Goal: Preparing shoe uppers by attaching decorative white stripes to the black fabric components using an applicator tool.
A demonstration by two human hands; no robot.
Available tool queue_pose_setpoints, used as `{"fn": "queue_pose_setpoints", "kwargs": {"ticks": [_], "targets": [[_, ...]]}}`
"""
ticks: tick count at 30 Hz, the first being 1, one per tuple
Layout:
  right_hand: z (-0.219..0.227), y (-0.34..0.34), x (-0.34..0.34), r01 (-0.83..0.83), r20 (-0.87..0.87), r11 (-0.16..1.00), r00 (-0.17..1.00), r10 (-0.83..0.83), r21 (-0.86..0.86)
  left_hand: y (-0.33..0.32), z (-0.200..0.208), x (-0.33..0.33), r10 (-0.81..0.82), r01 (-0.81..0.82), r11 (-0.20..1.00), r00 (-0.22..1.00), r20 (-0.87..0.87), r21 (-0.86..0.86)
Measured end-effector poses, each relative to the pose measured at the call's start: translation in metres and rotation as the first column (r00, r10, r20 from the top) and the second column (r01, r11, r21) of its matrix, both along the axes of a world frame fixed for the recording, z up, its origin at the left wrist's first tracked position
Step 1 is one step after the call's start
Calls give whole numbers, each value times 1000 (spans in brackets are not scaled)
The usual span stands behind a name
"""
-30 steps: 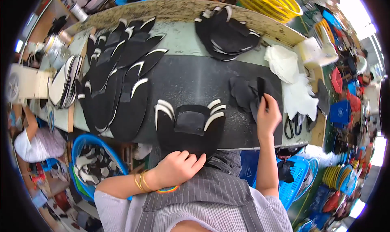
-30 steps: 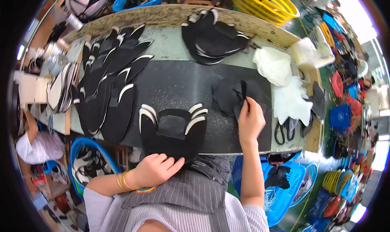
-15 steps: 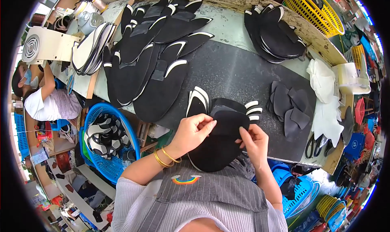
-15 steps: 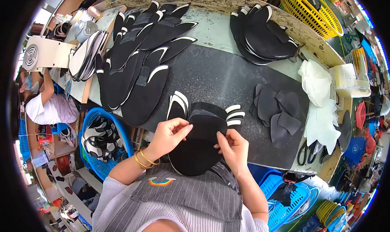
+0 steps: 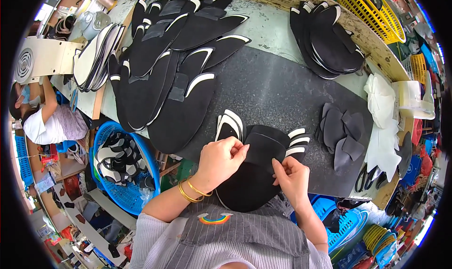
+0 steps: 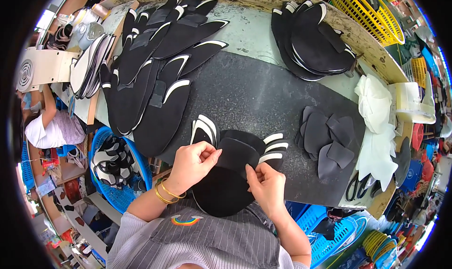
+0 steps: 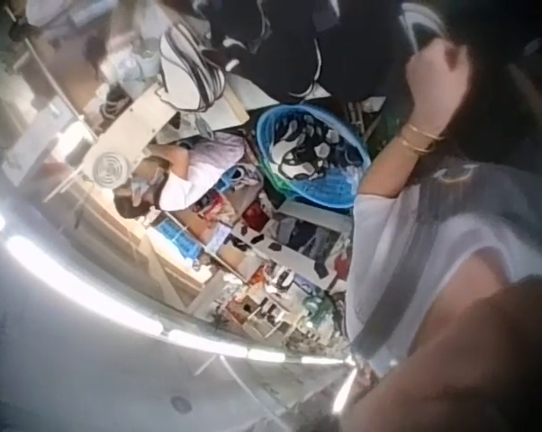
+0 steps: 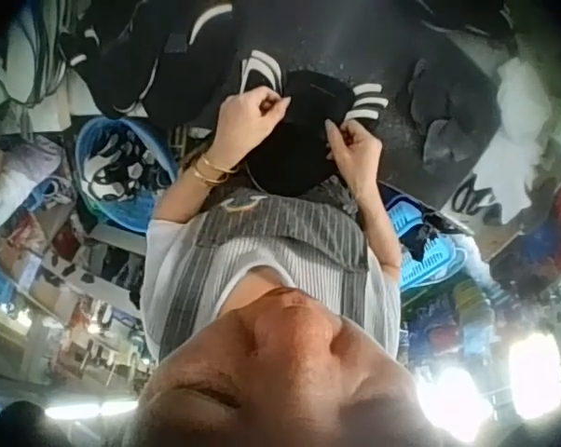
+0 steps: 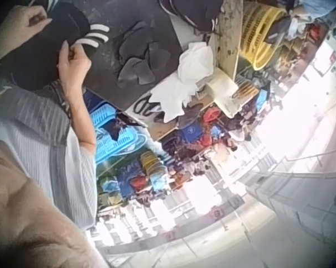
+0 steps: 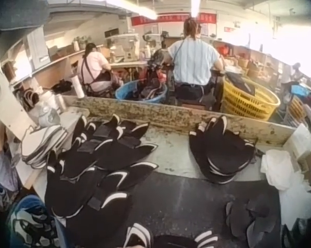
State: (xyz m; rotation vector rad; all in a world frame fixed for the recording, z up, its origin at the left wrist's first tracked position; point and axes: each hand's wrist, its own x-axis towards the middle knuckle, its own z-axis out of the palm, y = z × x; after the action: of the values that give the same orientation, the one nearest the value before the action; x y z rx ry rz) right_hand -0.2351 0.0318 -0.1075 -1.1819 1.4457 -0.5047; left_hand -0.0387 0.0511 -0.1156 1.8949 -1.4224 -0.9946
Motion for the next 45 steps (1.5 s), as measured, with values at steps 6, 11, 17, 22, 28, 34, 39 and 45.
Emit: {"fn": "queue_pose_setpoints", "kwargs": {"ticks": [6, 11, 17, 22, 28, 34, 39, 45], "targets": [[-2, 0, 0, -8, -5, 1000, 1000, 8, -8, 0, 1, -6, 3, 0, 999, 996, 92, -34], [-17, 8, -3, -79, -107, 977, 993, 58, -200, 7, -5, -22, -7, 118, 973, 874, 486, -199], [-12, 7, 2, -137, -220, 909, 974, 51, -393, 10, -5, -17, -367, 555, 768, 791, 490, -320], [-13, 7, 3, -124, -237, 895, 971, 21, -429, 7, 4, -21, -562, 642, 759, 729, 390, -106], [-14, 8, 12, -293, -433, 822, 899, 63, -489, 5, 11, -21, -521, 602, 789, 761, 387, -121], [-2, 12, -15, -208, -474, 809, 875, -97, -549, 11, 17, 76, 218, -138, 907, 962, 164, -397], [-2, 4, -29, -194, -452, 785, 884, -120, -589, 39, -13, 181, 472, -356, 878, 750, 463, -319], [14, 18, -49, -92, -412, 804, 889, -199, -588, -43, 26, 229, 373, -383, 919, 921, -114, -90]]}}
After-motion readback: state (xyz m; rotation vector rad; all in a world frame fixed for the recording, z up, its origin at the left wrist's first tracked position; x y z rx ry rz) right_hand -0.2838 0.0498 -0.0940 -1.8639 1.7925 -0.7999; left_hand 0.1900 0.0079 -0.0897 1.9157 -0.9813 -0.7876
